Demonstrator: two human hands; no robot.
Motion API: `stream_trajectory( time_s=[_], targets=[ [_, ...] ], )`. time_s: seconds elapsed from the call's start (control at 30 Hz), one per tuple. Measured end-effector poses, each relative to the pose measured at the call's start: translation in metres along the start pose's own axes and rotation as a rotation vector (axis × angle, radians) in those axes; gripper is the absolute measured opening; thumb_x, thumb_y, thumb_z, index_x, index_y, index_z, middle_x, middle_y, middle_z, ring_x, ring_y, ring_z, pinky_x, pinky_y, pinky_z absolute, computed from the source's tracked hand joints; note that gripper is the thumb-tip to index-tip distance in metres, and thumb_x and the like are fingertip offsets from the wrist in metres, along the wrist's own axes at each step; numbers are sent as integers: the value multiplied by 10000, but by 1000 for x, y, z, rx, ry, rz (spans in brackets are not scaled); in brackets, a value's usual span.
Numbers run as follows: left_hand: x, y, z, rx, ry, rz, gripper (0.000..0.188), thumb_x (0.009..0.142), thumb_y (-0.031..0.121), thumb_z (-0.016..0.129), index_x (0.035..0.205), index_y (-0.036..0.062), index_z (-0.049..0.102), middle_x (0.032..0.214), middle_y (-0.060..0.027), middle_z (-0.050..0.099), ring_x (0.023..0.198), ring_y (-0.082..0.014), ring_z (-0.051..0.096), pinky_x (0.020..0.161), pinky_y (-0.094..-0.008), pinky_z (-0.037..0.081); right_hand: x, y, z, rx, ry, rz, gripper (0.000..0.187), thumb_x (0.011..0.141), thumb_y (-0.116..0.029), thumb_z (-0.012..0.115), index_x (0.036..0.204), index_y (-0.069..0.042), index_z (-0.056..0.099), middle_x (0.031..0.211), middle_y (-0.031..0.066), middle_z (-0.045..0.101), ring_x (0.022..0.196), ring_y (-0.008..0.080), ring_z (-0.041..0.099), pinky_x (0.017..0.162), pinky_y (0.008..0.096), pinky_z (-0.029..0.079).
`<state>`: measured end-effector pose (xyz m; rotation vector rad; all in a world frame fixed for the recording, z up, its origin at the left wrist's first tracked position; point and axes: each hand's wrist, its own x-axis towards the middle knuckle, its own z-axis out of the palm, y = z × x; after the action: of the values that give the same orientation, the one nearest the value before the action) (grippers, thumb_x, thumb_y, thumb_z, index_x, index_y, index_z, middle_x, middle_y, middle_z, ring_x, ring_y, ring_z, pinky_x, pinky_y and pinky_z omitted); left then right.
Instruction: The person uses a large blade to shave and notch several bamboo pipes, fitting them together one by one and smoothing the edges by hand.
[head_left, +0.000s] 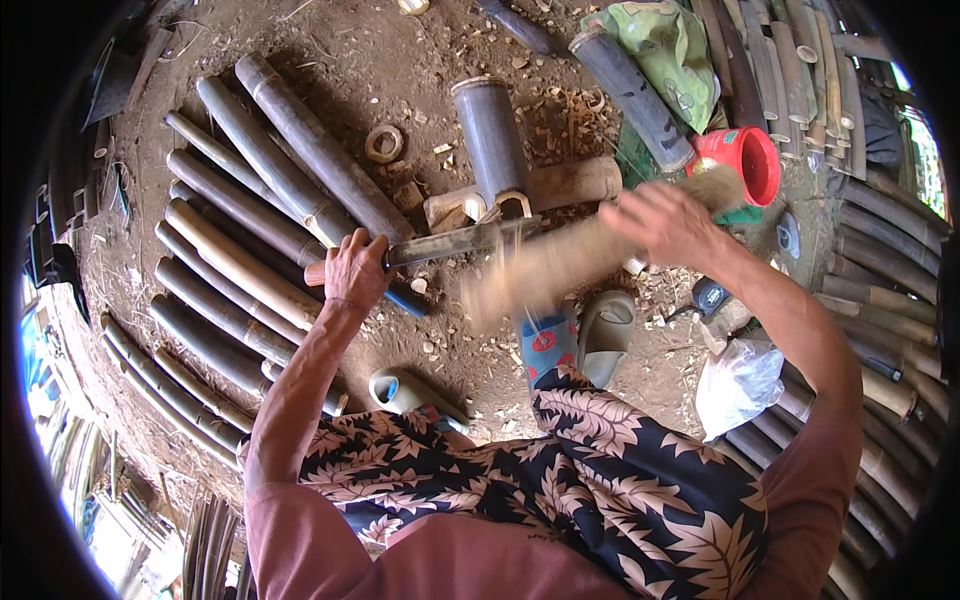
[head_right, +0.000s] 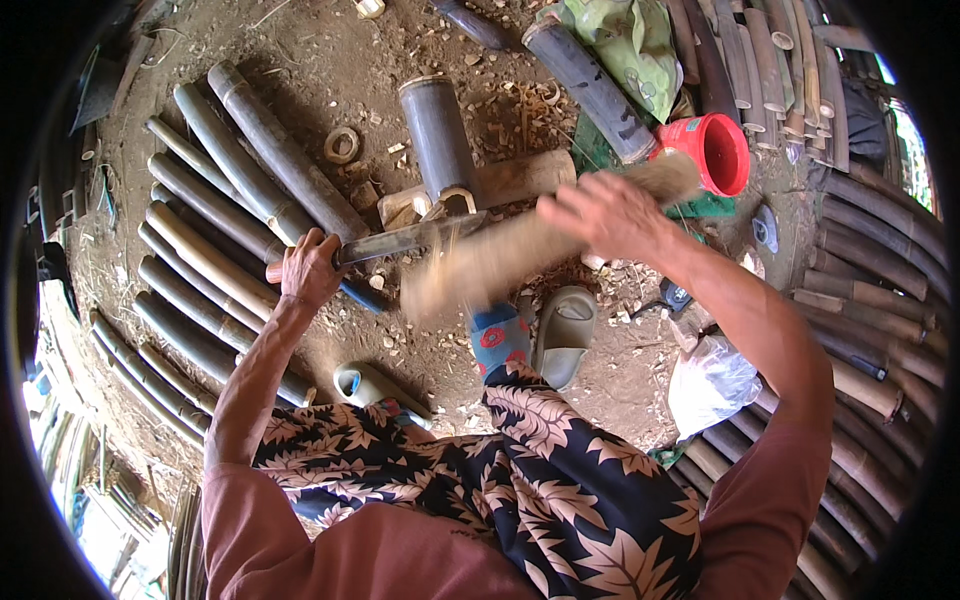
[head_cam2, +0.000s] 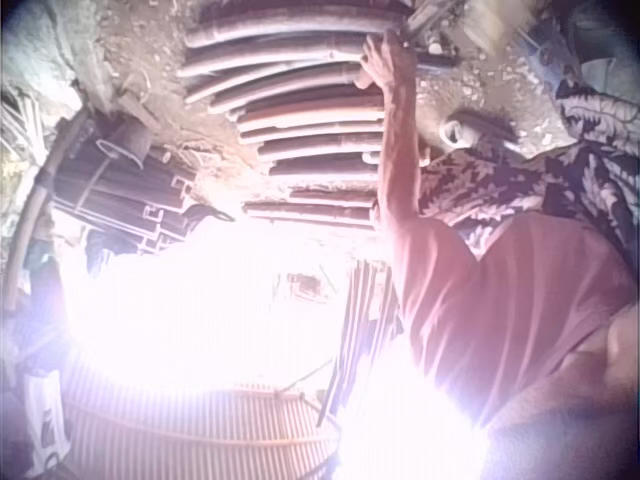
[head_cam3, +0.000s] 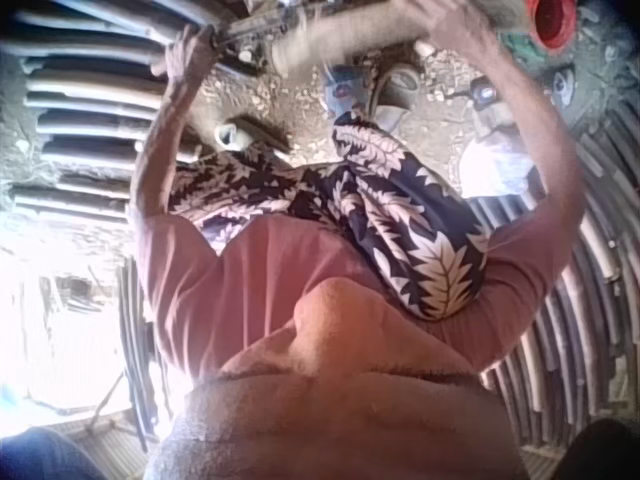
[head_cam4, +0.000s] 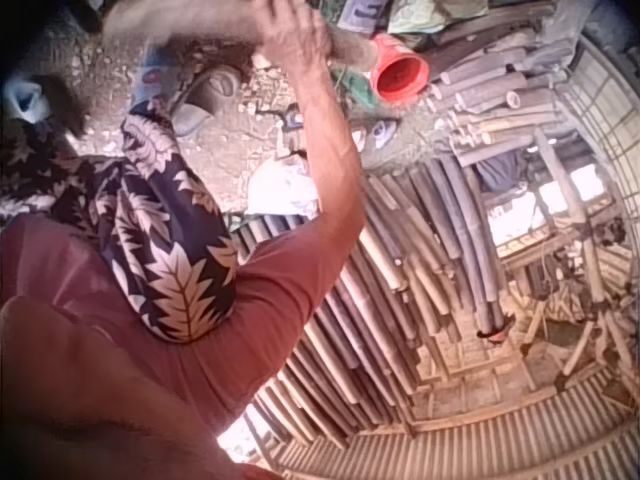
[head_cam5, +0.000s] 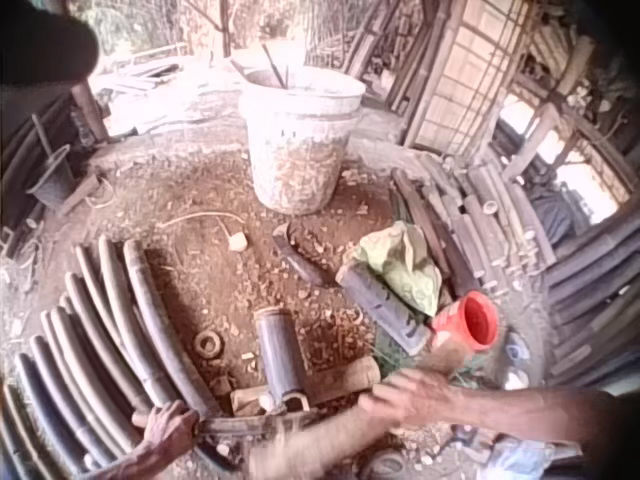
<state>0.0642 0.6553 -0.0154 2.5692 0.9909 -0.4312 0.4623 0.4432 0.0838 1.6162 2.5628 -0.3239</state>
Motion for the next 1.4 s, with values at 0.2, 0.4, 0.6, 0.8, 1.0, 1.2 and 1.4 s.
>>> stream_trajectory(
  time_s=[0.2,0.4,0.6,0.8,1.0,1.2,1.4],
  targets=[
    [-12,-4,5,31,94,21,355,741,279,818,1021,135,656,991,-71,593,1007,-276,609,793,-447,483,1,-8,5,0,96,-120,744,608,-138,806,1297,-93,529,1030,70,588,854,248,606,755,364,518],
    [7,-13,-26,-553,-304,-82,490,885,568,676,933,82,630,732,-72,624,643,-216,635,581,-398,517,-28,-38,-1,233,-33,406,814,653,-187,835,1379,-78,484,1178,155,611,994,333,641,821,413,552],
    [95,3,-54,-1381,284,-641,523,971,543,563,828,43,614,658,-57,609,527,-164,604,498,-331,514,-126,-147,96,691,170,1290,823,736,-234,834,1390,-9,387,1229,297,580,1112,435,602,947,481,491],
    [156,-5,-17,-718,450,-505,593,891,224,589,1358,-65,365,1366,-360,458,1245,-497,489,1034,-515,448,-204,-213,179,372,188,1294,680,824,-129,727,1391,43,394,1351,304,426,1282,468,409,1085,525,331],
    [49,110,36,-833,476,-77,836,915,261,581,1486,-146,124,1438,-399,299,1279,-543,367,1134,-554,320,-60,-111,108,279,447,1142,628,823,-73,700,1382,10,426,1306,238,469,1239,422,456,1057,473,383],
    [-42,208,43,-813,-31,-256,933,919,546,546,1483,-116,212,1416,-384,406,1302,-488,452,1073,-497,407,81,23,77,302,723,866,535,847,-74,689,1342,2,501,1280,196,543,1131,315,569,983,399,452],
    [-87,120,39,-738,-350,-833,822,914,736,389,917,-7,741,939,-315,687,951,-457,680,877,-525,515,185,115,67,533,531,838,541,867,-140,667,1358,-2,488,1239,225,541,1192,364,535,1011,452,454]
  ],
)
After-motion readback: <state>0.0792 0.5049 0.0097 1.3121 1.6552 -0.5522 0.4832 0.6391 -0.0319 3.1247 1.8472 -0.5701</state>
